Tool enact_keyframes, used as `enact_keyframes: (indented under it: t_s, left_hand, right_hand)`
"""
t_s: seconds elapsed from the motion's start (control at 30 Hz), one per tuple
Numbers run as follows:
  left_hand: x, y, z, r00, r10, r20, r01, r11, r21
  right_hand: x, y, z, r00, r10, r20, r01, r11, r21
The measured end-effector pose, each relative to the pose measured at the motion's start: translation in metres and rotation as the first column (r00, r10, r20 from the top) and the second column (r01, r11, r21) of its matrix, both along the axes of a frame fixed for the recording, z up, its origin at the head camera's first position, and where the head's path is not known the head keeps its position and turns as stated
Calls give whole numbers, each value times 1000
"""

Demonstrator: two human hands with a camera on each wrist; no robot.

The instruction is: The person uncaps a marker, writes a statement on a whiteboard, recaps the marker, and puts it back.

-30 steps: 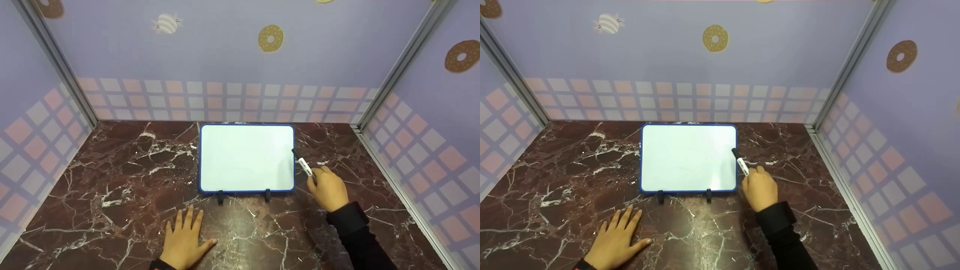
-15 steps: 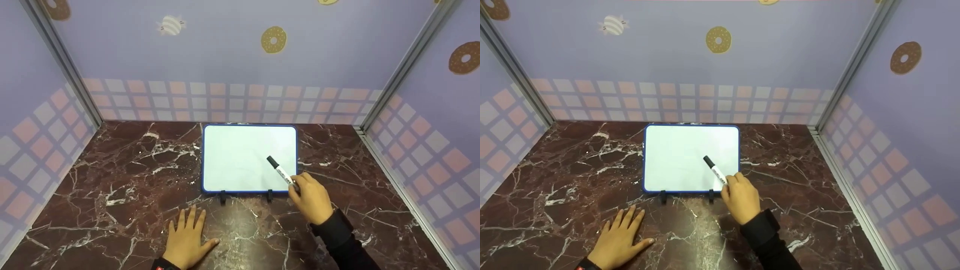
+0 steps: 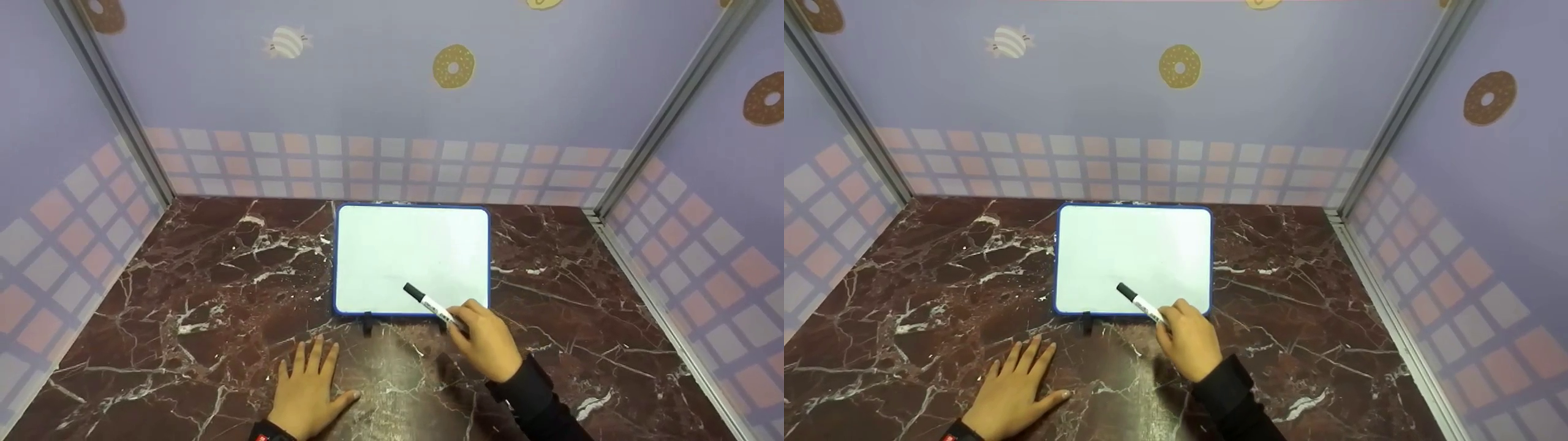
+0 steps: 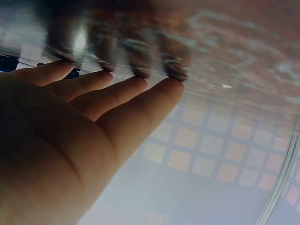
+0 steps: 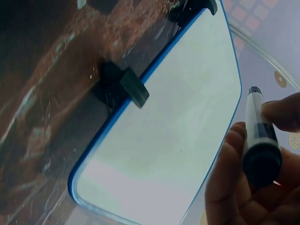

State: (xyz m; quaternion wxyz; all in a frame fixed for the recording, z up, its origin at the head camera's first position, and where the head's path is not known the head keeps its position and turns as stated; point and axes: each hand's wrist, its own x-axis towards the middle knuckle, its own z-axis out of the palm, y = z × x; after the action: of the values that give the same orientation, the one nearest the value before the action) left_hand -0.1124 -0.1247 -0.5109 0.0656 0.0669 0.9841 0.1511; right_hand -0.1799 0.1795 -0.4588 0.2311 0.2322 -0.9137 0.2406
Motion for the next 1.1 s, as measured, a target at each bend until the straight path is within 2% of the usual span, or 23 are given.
enact_keyframes:
  t_s: [0.33,0.53,0.63,0.73,0.93,1.0,1.1]
  left_hand:
    - [1,0,1,1000,2,-6,-2,1000,-15]
    - [-1,-3,8,1000,7,2,-7,1000,15]
    - [-5,-4,15,1000,-4,-29,5,1000,31]
    - [-11,-5,24,995,-14,-99,17,1000,25]
    - [-19,-3,41,968,-31,-250,38,999,22]
    - [-21,0,45,952,-49,-302,58,998,22]
    - [-24,5,47,919,-79,-386,92,996,16]
  right_hand:
    - [1,-11,-8,998,27,56,-29,999,32]
    - [1,-12,-10,994,77,74,-78,997,15]
    - [1,-12,-10,992,92,87,-92,996,3]
    - [1,-13,-10,991,97,87,-96,995,-8]
    - [1,-15,-10,991,113,68,-112,993,-23]
    - [2,-16,-9,990,124,68,-123,992,-28]
    - [3,-17,-10,987,144,67,-142,989,-30]
